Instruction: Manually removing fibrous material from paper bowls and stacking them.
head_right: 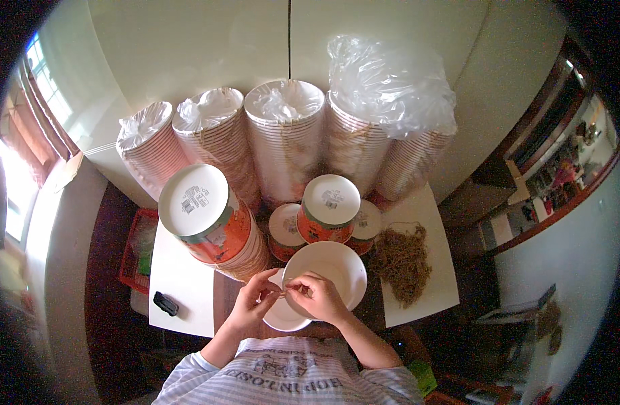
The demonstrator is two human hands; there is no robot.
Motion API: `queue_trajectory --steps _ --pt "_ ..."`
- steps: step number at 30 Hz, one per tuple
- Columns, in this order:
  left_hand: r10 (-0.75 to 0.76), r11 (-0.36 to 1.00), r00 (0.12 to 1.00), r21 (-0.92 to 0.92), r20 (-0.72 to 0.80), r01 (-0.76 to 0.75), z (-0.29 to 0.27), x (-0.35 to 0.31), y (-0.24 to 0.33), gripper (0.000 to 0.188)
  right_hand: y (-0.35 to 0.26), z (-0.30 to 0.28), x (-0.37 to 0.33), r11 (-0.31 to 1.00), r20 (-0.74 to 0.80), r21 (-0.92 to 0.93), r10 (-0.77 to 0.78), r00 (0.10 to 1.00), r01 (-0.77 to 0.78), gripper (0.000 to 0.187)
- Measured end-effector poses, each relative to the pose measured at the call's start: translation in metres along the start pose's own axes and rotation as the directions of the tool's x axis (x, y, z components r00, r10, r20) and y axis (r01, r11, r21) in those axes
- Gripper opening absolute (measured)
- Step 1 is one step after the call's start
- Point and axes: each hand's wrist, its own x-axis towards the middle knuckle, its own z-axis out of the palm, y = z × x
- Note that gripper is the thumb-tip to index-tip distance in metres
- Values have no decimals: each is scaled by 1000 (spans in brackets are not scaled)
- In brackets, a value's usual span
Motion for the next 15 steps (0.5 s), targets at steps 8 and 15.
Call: queue_trajectory --steps 8,15 --pt "-59 937 995 -338 82 83 -1 1 5 47 -7 -3 -10 899 37 426 94 995 -101 11" --pt "-39 932 995 -357 91 69 -2 1 8 47 -12 -2 -8 995 -33 -1 -104 994 104 16"
